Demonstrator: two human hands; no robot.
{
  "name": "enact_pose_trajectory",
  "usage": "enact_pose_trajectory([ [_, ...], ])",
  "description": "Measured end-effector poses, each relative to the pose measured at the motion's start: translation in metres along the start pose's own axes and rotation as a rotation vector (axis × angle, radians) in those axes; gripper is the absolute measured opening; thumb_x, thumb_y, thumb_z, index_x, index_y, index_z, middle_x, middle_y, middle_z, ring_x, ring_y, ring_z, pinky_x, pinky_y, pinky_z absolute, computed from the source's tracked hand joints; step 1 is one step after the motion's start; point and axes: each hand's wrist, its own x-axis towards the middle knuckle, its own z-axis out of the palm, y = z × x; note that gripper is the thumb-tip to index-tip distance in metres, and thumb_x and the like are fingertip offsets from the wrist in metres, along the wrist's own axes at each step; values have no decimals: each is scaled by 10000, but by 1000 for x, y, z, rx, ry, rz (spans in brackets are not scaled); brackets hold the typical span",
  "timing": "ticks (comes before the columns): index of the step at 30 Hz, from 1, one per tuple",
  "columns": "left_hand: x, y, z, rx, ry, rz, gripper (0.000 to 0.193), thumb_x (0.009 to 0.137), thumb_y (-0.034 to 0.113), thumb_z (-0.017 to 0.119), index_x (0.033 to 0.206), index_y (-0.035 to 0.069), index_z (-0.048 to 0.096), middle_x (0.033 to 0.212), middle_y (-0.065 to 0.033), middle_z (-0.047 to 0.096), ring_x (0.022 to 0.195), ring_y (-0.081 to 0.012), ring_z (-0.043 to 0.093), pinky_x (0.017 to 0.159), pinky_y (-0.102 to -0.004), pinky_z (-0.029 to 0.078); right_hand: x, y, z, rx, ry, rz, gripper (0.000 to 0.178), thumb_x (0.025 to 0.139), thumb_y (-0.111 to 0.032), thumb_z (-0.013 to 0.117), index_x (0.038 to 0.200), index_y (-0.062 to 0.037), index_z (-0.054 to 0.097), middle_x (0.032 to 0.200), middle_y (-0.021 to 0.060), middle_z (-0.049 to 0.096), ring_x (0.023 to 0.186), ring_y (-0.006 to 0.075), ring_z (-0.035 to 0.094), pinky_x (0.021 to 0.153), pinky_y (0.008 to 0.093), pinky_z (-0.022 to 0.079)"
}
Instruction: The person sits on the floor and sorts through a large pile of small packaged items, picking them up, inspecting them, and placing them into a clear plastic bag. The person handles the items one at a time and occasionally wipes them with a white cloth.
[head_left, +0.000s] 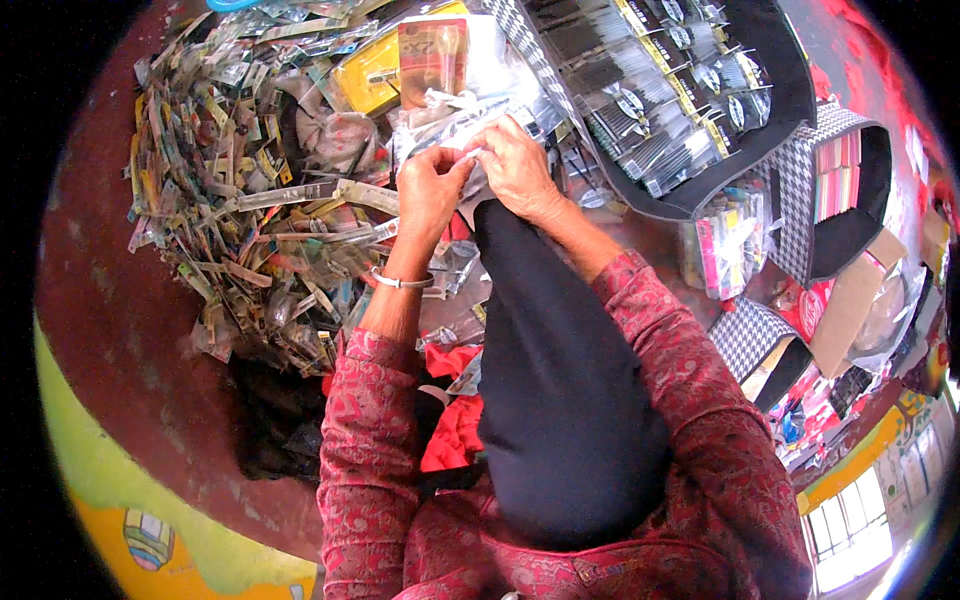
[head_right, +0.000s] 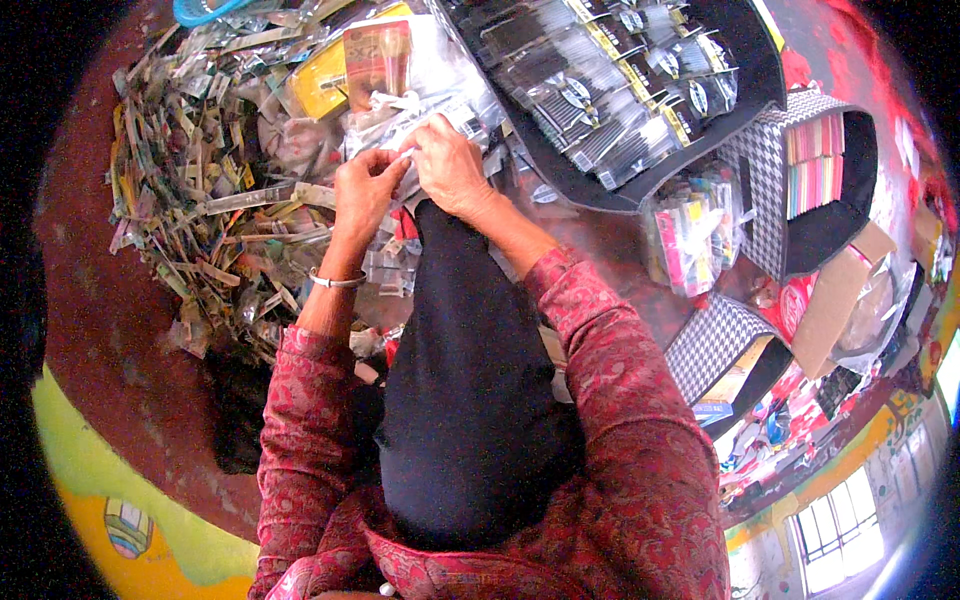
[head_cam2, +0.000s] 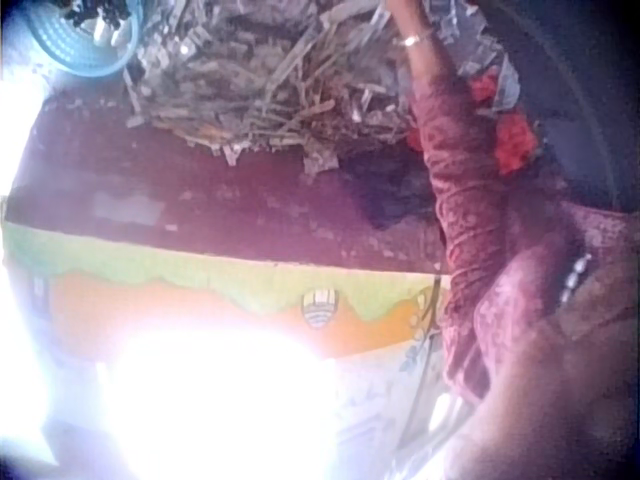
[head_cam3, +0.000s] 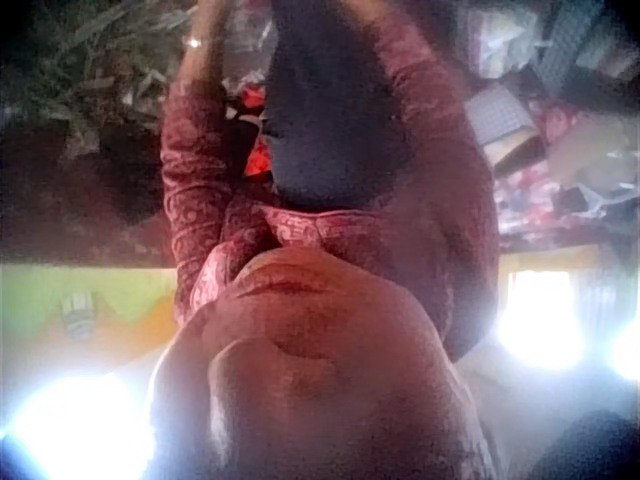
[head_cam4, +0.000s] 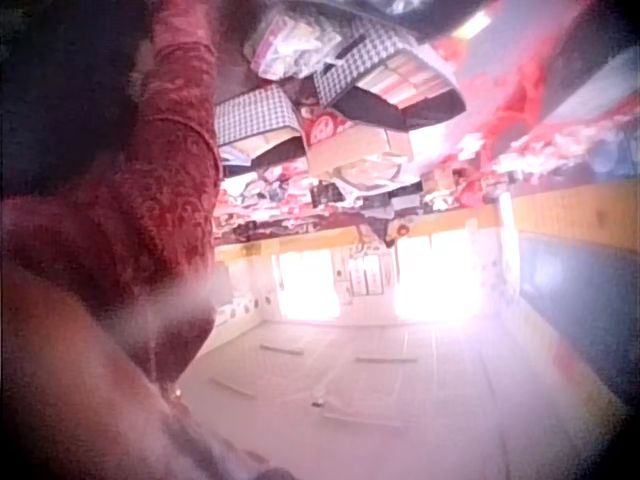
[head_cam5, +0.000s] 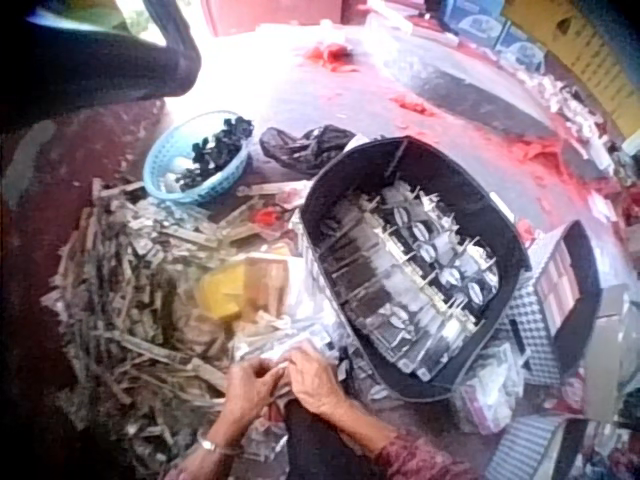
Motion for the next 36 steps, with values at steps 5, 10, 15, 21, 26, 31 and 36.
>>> enact_pose_trajectory([
  [5,1,-13,4,87,83,89,187,747,143,650,824,-25,626,638,-34,608,505,-69,521,460,-227,432,1,-2,-7,-64,-88,191,142,710,-130,536,793,-43,612,859,147,523,804,336,540,741,416,426],
  [10,-3,-14,8,69,43,106,182,743,145,651,822,-17,628,659,-41,613,523,-71,529,474,-225,436,8,3,-20,22,-241,278,153,670,-148,574,749,-35,638,734,182,613,748,318,599,690,383,464],
  [15,-9,-8,9,118,26,77,189,739,166,650,821,-3,634,656,-55,624,542,-89,552,511,-247,449,6,-5,-26,38,-335,430,198,682,-159,564,775,-2,640,730,184,622,724,280,626,654,372,487],
  [21,-13,-6,11,202,0,116,200,737,179,645,828,1,637,685,-108,636,608,-154,608,588,-274,468,5,-1,-27,347,-486,699,208,773,-129,512,765,66,582,625,122,580,498,174,586,419,280,479],
  [26,-12,-12,13,265,-8,199,200,753,190,621,839,10,639,720,-139,635,649,-195,621,617,-297,472,11,-6,-34,442,-556,881,173,782,-111,504,830,45,562,705,94,572,500,136,555,449,246,470],
  [31,-10,-11,13,218,-20,104,210,756,194,611,852,9,638,727,-137,636,644,-195,615,614,-304,463,10,-2,-31,499,-526,850,169,767,-68,494,868,53,557,714,95,570,500,132,553,448,244,469],
  [36,-7,-16,15,200,16,104,204,755,178,606,842,-4,635,708,-128,635,623,-181,603,596,-298,454,3,7,-22,610,-340,741,157,754,-22,470,836,76,560,641,108,576,475,158,566,407,267,477],
])
